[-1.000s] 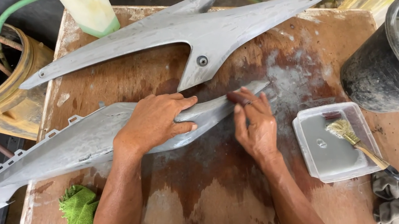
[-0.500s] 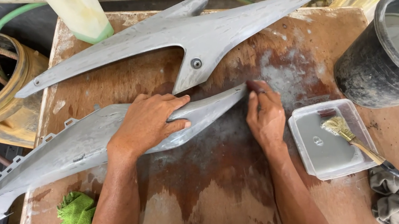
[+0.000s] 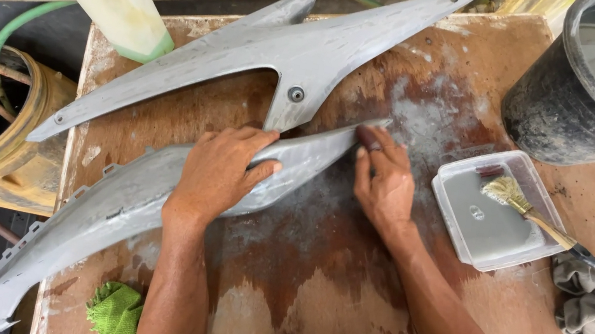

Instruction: The person sands a gray plastic motorcycle fender with a sanding block, working over a wooden workbench. They repeatedly flip the fender to sand different edges and surfaces, using a container of water and a brush nearby.

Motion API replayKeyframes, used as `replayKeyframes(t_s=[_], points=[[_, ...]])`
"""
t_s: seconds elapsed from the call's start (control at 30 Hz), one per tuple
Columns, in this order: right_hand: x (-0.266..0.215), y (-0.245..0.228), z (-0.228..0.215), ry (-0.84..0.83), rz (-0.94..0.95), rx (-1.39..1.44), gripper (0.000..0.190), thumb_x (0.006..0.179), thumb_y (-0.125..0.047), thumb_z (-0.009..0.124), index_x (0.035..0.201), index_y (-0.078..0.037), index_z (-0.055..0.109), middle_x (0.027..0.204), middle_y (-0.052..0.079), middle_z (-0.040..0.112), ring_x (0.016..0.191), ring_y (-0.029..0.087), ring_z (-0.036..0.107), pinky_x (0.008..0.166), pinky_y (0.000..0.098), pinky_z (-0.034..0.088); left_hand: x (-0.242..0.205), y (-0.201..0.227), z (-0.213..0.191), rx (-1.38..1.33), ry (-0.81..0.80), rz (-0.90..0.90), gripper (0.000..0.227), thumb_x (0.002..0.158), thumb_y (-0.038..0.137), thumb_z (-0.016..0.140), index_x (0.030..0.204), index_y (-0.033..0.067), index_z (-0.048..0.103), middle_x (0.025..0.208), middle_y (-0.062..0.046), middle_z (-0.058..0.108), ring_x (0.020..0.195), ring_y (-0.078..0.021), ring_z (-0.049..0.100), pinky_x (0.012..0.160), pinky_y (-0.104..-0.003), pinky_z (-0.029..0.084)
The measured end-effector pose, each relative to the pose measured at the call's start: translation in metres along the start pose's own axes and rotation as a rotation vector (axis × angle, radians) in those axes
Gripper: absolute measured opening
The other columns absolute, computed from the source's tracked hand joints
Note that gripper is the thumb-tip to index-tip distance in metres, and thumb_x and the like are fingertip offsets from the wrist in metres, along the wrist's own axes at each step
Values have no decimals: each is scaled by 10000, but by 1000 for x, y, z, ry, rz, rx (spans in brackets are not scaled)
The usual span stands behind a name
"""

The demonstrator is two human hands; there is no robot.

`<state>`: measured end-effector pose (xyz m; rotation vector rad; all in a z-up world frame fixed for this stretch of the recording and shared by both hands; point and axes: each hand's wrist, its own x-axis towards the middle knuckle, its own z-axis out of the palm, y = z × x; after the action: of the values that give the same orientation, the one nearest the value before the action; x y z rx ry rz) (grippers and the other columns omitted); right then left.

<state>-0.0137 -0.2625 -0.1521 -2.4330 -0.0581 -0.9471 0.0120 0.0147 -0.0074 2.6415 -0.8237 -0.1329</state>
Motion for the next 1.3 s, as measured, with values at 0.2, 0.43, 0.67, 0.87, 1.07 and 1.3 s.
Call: replayKeyframes(t_s=[0.2,0.43,0.67,0.87,1.07,1.3], points=[[-9,-13,1,-14,-57,-16,118,959,-162,685,955,-99,784,1250,85,735,1252,337,650,1086,569,427,4,-9,12,35,87,-20,416,1010,458,558,1351,233,634,1204,-5,689,1102,-250,669,1004,-482,438],[-15,-35,2,-22,-148,86,157,971,-167,666,1052,-85,772,1307,109,707,1289,356,621,1120,517,390,10,-15,23,54,147,-12,414,1022,461,528,1337,222,651,1172,-13,712,1091,-253,683,994,-468,446],[1,-52,-12,-45,-173,135,186,988,-152,644,1131,-111,755,1341,56,697,1331,286,599,1170,452,343,13,-21,27,80,193,-6,399,1049,440,489,1349,222,637,1180,-20,712,1113,-260,677,988,-476,454],[0,-53,-12,-13,-180,138,132,980,-127,663,1037,-74,769,1298,72,719,1293,307,630,1110,443,423,7,-28,26,55,194,-37,410,1053,465,471,1370,257,626,1209,-13,707,1151,-269,666,1069,-513,406],[0,-55,-13,3,-180,149,113,975,-120,677,953,-54,766,1285,82,729,1277,315,644,1082,443,457,-21,-36,-2,-6,84,-176,628,927,533,635,1454,199,569,1369,-98,642,1313,-368,559,1159,-651,257],[0,-54,-11,18,-188,133,133,990,-116,674,1028,-47,781,1284,81,730,1281,300,642,1073,423,466,-60,-73,-11,-6,21,-435,979,701,683,784,1511,207,506,1507,-110,537,1377,-400,505,1170,-676,243]])
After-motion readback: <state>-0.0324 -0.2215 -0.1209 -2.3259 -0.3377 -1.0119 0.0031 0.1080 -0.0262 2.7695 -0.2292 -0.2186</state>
